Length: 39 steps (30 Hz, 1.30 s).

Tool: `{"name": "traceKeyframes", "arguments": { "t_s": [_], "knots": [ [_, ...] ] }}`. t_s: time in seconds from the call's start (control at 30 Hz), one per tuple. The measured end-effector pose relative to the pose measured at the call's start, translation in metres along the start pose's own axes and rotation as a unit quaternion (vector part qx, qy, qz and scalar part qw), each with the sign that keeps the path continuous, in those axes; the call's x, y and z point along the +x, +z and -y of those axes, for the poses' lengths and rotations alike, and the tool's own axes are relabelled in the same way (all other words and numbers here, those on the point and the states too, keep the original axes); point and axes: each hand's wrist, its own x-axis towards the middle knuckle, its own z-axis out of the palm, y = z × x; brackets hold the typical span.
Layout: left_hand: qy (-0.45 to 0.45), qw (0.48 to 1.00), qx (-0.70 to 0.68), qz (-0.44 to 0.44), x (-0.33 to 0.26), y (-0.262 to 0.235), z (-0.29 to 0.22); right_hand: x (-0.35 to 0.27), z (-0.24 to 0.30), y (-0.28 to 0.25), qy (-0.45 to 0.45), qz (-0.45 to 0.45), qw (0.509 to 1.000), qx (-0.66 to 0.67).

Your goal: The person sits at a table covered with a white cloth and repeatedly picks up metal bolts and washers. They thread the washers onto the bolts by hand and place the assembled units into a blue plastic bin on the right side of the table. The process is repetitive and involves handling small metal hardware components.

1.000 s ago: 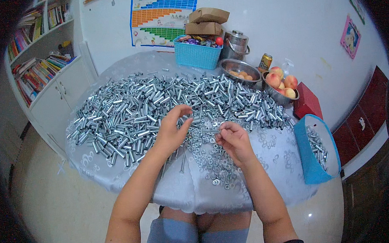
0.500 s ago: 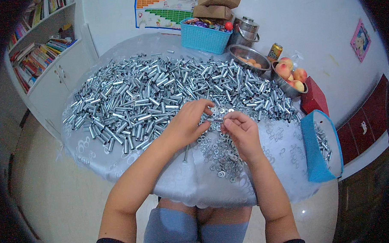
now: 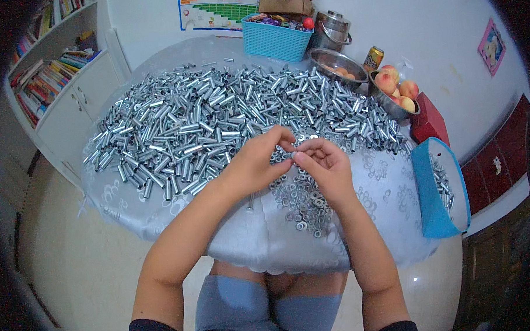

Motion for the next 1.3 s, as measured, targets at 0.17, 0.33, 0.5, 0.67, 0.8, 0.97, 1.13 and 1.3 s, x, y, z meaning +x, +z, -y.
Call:
{"name": "traceKeyframes", "arguments": {
  "t_s": [0.17, 0.33, 0.5, 0.67, 0.8, 0.97, 1.13, 1.3],
  "knots": [
    [-0.031, 0.999, -0.024, 0.0, -0.001, 0.002, -0.006, 0.001, -0.005, -0.002, -0.025, -0.031, 0.997, -0.067],
    [-0.054, 0.996, -0.055, -0.04, 0.0, 0.001, -0.008, 0.005, -0.008, -0.007, -0.067, -0.095, 0.98, -0.16],
    [-0.078, 0.986, -0.104, -0.108, 0.006, -0.004, -0.002, 0.008, 0.002, -0.019, -0.029, -0.103, 0.977, -0.186],
    [-0.225, 0.938, -0.228, -0.136, 0.009, -0.008, 0.0, 0.006, 0.001, -0.036, -0.077, -0.081, 0.894, -0.434],
    [-0.278, 0.897, -0.303, -0.163, 0.008, -0.011, 0.005, 0.006, 0.013, -0.048, 0.017, 0.047, 0.896, -0.441],
    [-0.325, 0.864, -0.357, -0.142, 0.009, -0.01, 0.01, -0.007, 0.028, -0.06, 0.071, 0.165, 0.846, -0.501],
    [-0.358, 0.85, -0.364, -0.129, 0.009, -0.005, 0.013, -0.005, 0.011, -0.058, 0.07, 0.159, 0.833, -0.525],
    [-0.379, 0.841, -0.373, -0.102, 0.008, -0.003, 0.006, -0.004, 0.011, -0.055, 0.074, 0.155, 0.83, -0.53]
  ]
}}
